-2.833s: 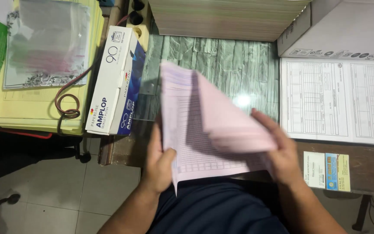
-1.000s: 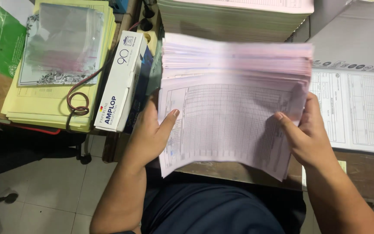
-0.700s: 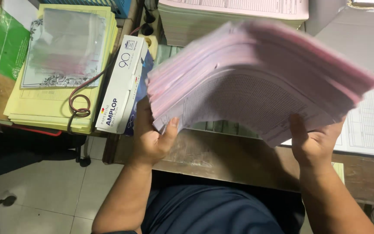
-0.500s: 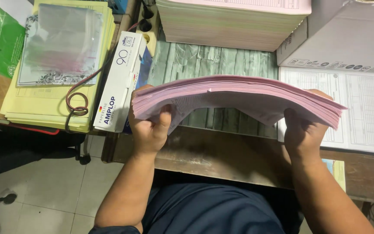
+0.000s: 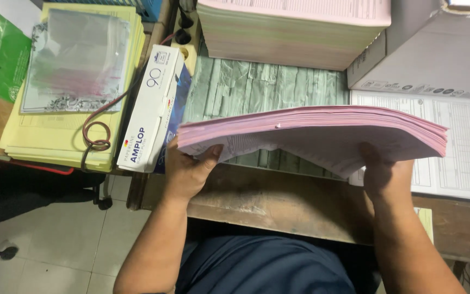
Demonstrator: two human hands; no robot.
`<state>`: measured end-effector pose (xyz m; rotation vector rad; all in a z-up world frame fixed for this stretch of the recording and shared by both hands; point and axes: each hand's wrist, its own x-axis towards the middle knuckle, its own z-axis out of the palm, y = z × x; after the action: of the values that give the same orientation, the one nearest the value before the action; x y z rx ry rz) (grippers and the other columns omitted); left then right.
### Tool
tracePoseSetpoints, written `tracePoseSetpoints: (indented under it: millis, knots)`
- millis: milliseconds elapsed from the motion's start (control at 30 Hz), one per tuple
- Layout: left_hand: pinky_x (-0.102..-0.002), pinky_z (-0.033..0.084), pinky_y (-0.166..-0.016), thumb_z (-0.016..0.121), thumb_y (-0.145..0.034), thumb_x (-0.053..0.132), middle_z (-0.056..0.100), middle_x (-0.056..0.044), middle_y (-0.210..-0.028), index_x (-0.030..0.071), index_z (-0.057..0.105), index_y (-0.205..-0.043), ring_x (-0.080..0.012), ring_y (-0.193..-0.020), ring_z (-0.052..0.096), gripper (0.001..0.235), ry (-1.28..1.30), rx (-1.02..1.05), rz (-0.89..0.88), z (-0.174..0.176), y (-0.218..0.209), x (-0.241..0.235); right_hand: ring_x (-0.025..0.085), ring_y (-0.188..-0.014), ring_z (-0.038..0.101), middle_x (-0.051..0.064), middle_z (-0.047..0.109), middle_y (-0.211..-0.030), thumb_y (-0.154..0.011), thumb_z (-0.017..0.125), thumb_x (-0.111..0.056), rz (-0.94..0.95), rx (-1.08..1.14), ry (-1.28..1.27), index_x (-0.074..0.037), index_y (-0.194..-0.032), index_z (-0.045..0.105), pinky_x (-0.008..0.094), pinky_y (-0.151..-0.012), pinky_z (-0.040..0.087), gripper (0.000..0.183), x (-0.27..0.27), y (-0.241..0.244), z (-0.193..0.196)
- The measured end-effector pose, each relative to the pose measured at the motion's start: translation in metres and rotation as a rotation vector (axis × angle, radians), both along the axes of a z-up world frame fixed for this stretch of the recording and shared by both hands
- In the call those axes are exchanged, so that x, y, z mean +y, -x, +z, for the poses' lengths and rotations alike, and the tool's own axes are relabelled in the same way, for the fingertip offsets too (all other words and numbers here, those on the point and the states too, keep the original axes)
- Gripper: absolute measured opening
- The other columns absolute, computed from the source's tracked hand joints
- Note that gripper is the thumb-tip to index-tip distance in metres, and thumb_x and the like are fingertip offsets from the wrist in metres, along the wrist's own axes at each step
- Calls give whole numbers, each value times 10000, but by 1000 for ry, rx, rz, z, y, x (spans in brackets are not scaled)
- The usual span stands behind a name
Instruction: Inspecting and flipping through a stack of printed forms to check for quality or order
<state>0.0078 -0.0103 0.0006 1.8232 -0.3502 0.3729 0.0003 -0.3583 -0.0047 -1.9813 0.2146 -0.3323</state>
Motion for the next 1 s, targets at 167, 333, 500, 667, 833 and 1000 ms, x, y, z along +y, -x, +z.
tracePoseSetpoints:
  millis: [167,333,500,667,833,1000]
  knots:
    - [-402,622,-937,698,-949,374,699,-168,-1122,-11,607,-1210,-333,-1081,711,474,120,-93,138,-12,4,-20,223,-1171,578,101,610,-1257,-920,686,-143,85,-107,-228,-66,-1337,514,395,-1056,500,457,4,7,-15]
    - [-387,602,-919,732,-930,178,734,-146,-1048,-24,690,-1074,-286,-1017,726,251,111,10,249,-21,9,-29,234,-1165,588,103,632,-1239,-943,648,16,11,-130,-163,-46,-1280,574,405,-1071,515,350,6,15,-24]
    - [-411,535,-1099,722,-969,210,680,-184,-1209,-35,595,-1249,-321,-1170,679,392,125,-82,284,-7,14,-32,287,-1195,610,150,642,-1255,-958,661,56,55,-227,-22,22,-1251,610,440,-1107,518,299,4,24,-7]
    - [-372,583,-921,606,-966,341,526,-144,-1199,61,408,-1330,-254,-1097,558,500,294,-147,25,5,-1,-27,291,-1210,524,194,522,-1263,-933,703,-233,112,-333,-96,59,-1408,402,410,-1138,449,634,-15,20,-19]
    - [-343,603,-854,549,-1008,567,599,-164,-1140,-8,492,-1236,-283,-1010,657,621,106,-240,75,-15,-15,-26,276,-1103,577,133,584,-1144,-1011,587,-54,7,-362,-6,50,-1206,584,421,-991,517,221,8,7,-5]
    - [-385,591,-966,499,-1050,591,585,-157,-1199,5,515,-1299,-284,-1107,637,637,147,-194,42,-33,-17,-29,293,-1207,570,166,578,-1255,-1048,587,-44,104,-359,-39,42,-1319,537,435,-1112,495,289,6,8,1]
